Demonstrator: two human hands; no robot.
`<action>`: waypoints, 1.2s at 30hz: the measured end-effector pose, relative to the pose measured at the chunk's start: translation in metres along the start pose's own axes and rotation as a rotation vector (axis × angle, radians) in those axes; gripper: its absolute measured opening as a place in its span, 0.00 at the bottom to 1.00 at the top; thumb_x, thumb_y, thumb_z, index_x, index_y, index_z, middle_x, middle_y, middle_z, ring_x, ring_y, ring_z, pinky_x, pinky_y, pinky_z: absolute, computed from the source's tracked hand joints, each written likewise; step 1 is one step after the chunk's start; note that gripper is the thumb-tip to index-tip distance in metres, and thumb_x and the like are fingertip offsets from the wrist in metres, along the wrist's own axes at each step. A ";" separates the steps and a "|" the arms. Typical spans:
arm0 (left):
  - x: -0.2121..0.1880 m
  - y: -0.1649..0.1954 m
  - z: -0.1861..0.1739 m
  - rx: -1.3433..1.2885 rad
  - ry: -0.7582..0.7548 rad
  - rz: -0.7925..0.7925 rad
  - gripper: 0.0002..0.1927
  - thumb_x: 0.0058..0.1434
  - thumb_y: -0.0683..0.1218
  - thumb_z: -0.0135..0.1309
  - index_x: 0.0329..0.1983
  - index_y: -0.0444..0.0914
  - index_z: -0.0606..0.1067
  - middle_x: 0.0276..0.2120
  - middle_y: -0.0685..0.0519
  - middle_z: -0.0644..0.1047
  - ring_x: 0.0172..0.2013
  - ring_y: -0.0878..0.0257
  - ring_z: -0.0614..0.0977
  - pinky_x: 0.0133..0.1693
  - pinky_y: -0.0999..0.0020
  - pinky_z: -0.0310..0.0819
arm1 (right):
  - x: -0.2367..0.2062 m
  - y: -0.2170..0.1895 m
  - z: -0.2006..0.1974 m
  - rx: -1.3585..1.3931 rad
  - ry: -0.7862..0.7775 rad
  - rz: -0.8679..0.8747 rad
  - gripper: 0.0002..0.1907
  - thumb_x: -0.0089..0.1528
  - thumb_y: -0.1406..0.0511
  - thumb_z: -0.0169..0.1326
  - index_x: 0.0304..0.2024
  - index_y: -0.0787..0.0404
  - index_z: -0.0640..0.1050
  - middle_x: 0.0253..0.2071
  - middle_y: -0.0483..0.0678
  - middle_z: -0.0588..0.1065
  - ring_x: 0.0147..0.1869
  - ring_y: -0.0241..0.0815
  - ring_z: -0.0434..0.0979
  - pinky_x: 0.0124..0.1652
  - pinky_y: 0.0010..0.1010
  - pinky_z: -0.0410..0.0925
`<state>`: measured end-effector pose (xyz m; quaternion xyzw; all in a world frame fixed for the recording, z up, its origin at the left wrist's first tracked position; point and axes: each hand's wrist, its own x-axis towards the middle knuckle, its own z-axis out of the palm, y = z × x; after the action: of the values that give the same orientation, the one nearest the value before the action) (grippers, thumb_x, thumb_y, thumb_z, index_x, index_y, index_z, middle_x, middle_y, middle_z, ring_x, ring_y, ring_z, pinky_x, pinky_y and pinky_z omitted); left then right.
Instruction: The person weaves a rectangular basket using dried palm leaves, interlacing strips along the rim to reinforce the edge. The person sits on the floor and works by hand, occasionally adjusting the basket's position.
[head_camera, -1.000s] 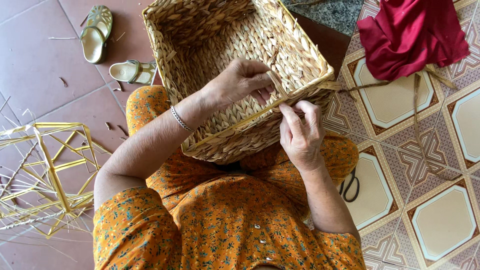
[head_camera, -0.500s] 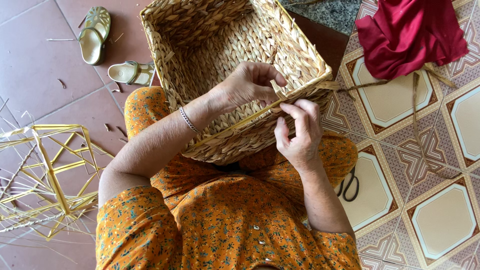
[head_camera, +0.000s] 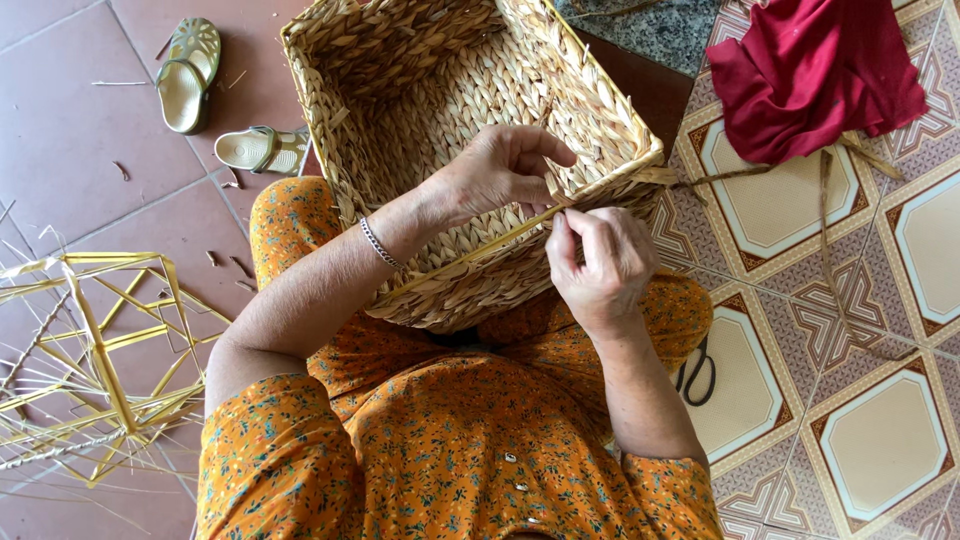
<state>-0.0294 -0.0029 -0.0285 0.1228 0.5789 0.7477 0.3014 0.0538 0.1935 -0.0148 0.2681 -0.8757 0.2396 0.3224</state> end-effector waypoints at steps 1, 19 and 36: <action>0.001 0.000 -0.001 -0.016 -0.001 -0.012 0.16 0.61 0.35 0.59 0.52 0.34 0.75 0.34 0.48 0.82 0.32 0.66 0.85 0.38 0.73 0.86 | -0.001 0.001 0.002 0.017 0.008 0.004 0.09 0.63 0.72 0.62 0.34 0.62 0.73 0.28 0.44 0.73 0.31 0.37 0.75 0.31 0.31 0.70; -0.047 0.004 0.039 1.074 0.202 0.705 0.18 0.63 0.37 0.57 0.56 0.28 0.72 0.41 0.43 0.79 0.39 0.56 0.82 0.39 0.64 0.82 | -0.082 0.040 0.003 0.308 -0.278 0.330 0.08 0.61 0.69 0.46 0.26 0.59 0.71 0.21 0.44 0.71 0.18 0.31 0.63 0.16 0.27 0.60; -0.041 -0.010 0.048 0.895 0.251 0.563 0.06 0.70 0.39 0.57 0.47 0.34 0.73 0.33 0.47 0.79 0.33 0.56 0.85 0.36 0.63 0.83 | -0.072 -0.011 -0.026 0.734 -0.321 0.400 0.08 0.62 0.73 0.46 0.27 0.64 0.68 0.23 0.44 0.68 0.21 0.31 0.64 0.21 0.29 0.61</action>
<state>0.0317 0.0125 -0.0170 0.2992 0.8169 0.4890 -0.0639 0.1191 0.2233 -0.0443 0.2237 -0.8063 0.5474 0.0135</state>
